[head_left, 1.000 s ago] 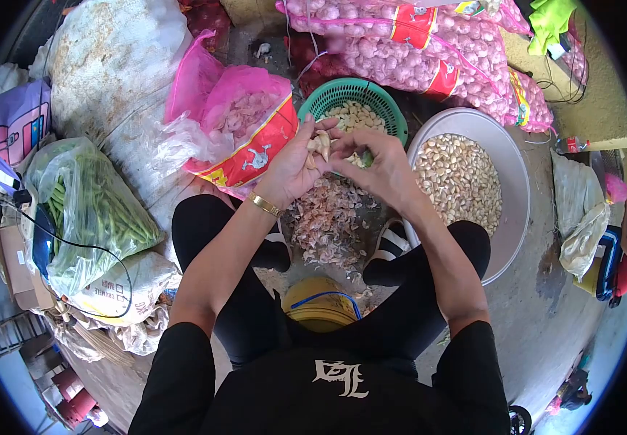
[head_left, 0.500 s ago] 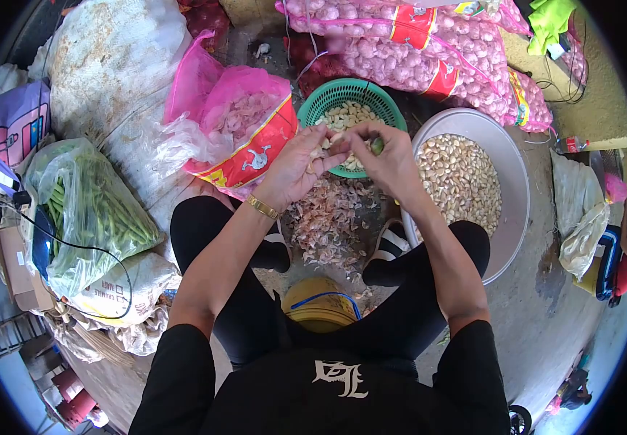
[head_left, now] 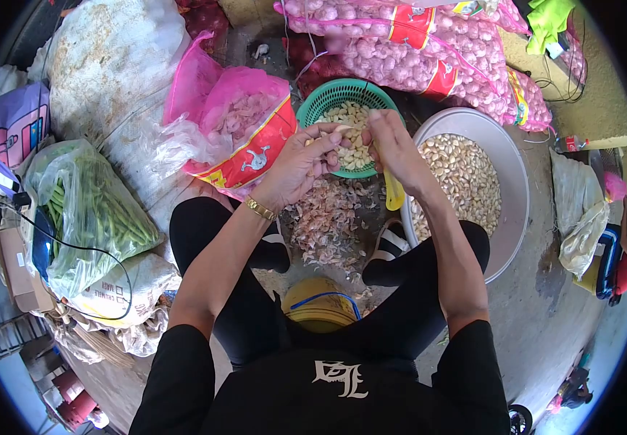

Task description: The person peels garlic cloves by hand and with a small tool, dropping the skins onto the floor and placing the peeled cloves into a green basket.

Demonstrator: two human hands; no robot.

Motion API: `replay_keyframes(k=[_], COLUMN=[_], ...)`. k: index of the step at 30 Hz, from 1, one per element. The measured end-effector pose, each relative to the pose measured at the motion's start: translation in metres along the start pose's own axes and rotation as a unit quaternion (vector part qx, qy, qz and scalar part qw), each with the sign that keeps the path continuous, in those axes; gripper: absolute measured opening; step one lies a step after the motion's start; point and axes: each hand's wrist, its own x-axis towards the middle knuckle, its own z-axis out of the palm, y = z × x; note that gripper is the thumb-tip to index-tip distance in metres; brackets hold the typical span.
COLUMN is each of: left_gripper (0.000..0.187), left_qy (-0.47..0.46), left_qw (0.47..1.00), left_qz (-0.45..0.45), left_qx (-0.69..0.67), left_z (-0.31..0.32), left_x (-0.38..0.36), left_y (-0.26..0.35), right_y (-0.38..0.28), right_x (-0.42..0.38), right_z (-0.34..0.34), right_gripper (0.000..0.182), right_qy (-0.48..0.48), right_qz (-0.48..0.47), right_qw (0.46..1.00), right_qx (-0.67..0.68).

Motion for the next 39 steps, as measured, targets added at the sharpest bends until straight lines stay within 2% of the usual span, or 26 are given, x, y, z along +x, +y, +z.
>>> replay_keyframes(k=[2,3,5,8,14,17,22,24,30,32,34,39], left_gripper=[0.026,0.027,0.027,0.026,0.024,0.023,0.022,0.02,0.019,0.017,0.015,0.013], left_qy=[-0.011,-0.02,-0.016,-0.007,0.005,0.003,-0.011,0.006,-0.013,-0.015,-0.016,0.009], left_qw=[0.999,0.998,0.997,0.997,0.997,0.996,0.995,0.987,0.982,0.981,0.981,0.943], left_qz=[0.033,0.067,0.072,0.075,0.073,0.075,0.076,0.116,0.145,0.148,0.15,0.199], left_qx=[0.002,0.005,0.008,0.026,0.033,0.037,0.062,0.113,0.12,0.123,0.126,0.265], left_z=[0.0,0.0,0.0,0.001,-0.001,-0.001,-0.003,-0.002,0.0,0.0,0.0,0.008], left_x=[0.001,0.0,0.002,0.002,0.006,0.007,0.008,0.009,0.01,0.009,0.008,0.001], left_y=[0.0,0.0,-0.001,-0.003,-0.006,-0.009,-0.01,-0.011,-0.013,-0.013,-0.014,-0.012], right_y=[0.003,0.004,0.007,0.0,0.002,0.006,0.001,0.0,-0.002,-0.009,-0.009,-0.013], right_x=[0.0,0.0,0.0,-0.003,-0.004,-0.004,-0.005,-0.005,-0.004,-0.006,-0.005,-0.005], right_z=[-0.002,-0.002,0.0,0.002,0.008,0.012,0.011,0.011,0.012,0.01,0.009,0.008], right_gripper=[0.033,0.033,0.039,0.042,0.041,0.04,0.039,0.038,0.039,0.041,0.042,0.043], right_qy=[-0.074,-0.073,-0.12,-0.125,-0.128,-0.117,-0.125,-0.124,-0.11,-0.131,-0.139,-0.157], right_qz=[0.096,0.096,0.052,0.045,0.065,0.043,0.061,0.066,0.046,0.097,0.107,0.125], right_qw=[0.974,0.974,0.976,0.977,0.981,0.982,0.979,0.979,0.982,0.971,0.969,0.968], right_qx=[0.189,0.189,0.176,0.165,0.127,0.14,0.147,0.149,0.148,0.174,0.172,0.149])
